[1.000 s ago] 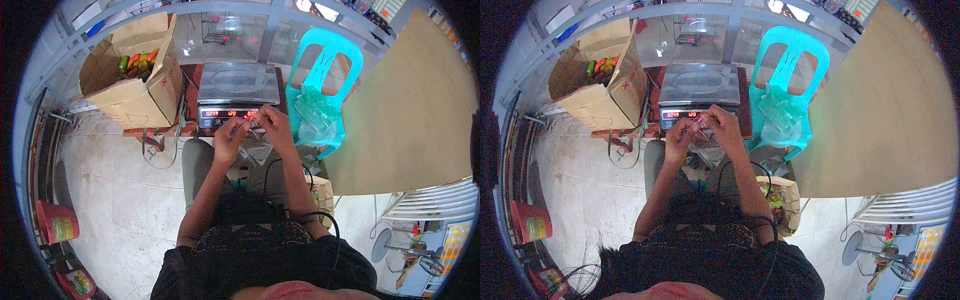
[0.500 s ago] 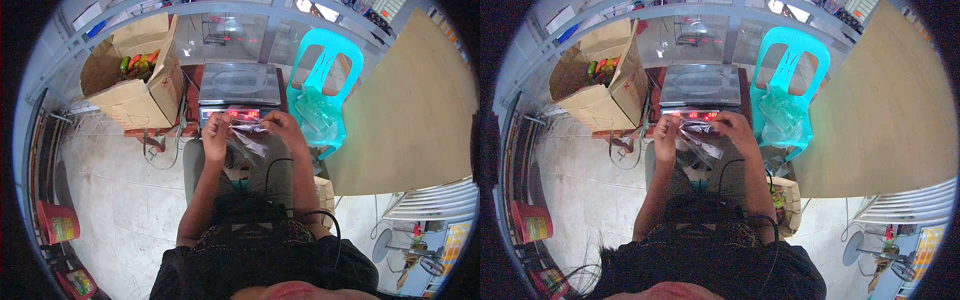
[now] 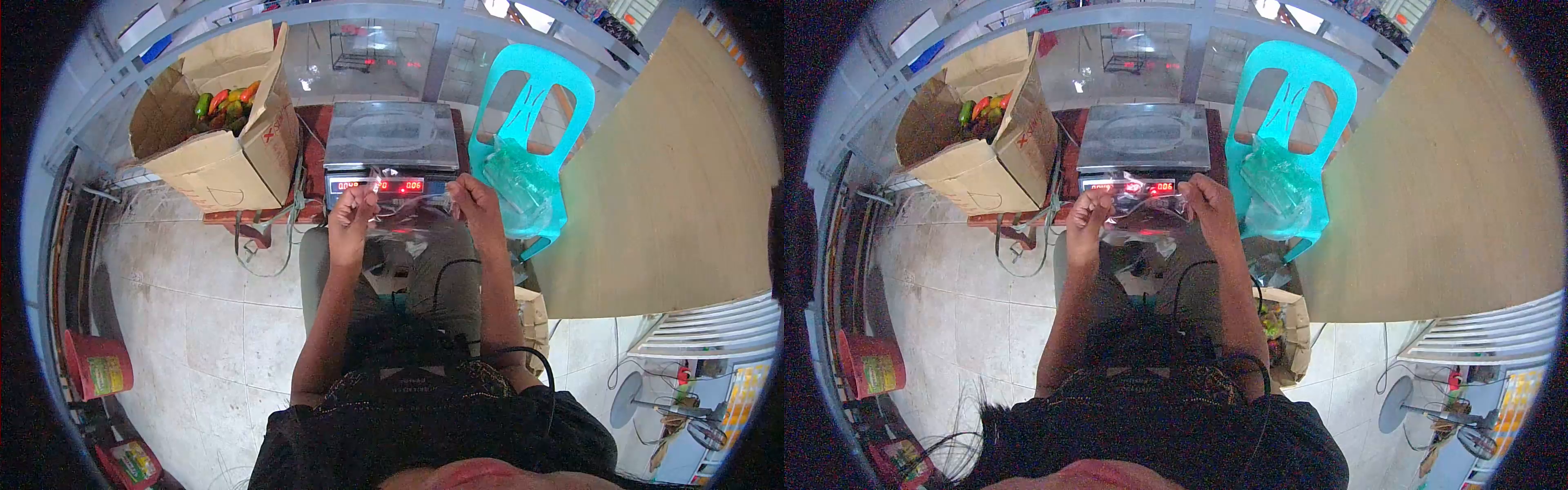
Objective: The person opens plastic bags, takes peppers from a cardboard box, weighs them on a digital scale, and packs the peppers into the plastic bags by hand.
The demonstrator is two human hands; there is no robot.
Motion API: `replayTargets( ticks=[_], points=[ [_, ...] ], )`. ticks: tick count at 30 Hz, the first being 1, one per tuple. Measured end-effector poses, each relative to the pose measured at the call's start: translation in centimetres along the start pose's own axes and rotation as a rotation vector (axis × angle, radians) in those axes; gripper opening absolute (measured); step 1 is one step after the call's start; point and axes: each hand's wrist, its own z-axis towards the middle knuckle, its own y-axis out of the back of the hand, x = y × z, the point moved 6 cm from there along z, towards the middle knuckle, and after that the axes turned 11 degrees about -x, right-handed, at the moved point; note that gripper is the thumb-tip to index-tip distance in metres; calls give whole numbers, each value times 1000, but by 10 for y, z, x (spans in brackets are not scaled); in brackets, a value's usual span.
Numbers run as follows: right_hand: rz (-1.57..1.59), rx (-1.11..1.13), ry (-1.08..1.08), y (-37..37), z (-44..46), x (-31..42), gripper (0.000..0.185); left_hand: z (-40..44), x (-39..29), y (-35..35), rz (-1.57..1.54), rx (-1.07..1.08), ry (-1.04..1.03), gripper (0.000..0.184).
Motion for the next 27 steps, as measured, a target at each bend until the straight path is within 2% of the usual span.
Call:
replayTargets(
  ticks=[2, 5, 8, 10, 12, 15, 18, 21, 27],
  points=[
    [43, -4, -4, -4, -1, -3, 31, 1, 3, 3, 61, 68, 39, 16],
    [25, -5, -15, -3, -2, -2, 33, 2, 2, 3, -3, 52, -36, 14],
    [43, 22, 32, -6, -4, -9, 34, -13, -47, 1, 509, -239, -591, 20],
    [9, 53, 90, -13, -6, -9, 34, -19, -52, -11, 377, -186, -650, 23],
    [-99, 88, 154, -21, -10, -1, 33, -28, -69, -27, 510, 57, -771, 26],
    [4, 104, 18, -31, -14, -13, 33, -37, -34, -42, 325, 247, -439, 23],
    [70, 119, -70, -36, -21, -12, 30, -40, -29, -42, 267, 214, -316, 16],
    [182, 148, -150, -38, -23, -12, 26, -38, -27, -40, 345, 219, -358, 14],
    [231, 229, -41, -36, -20, 7, 22, -31, -26, -28, 338, 61, -440, 11]
  ],
)
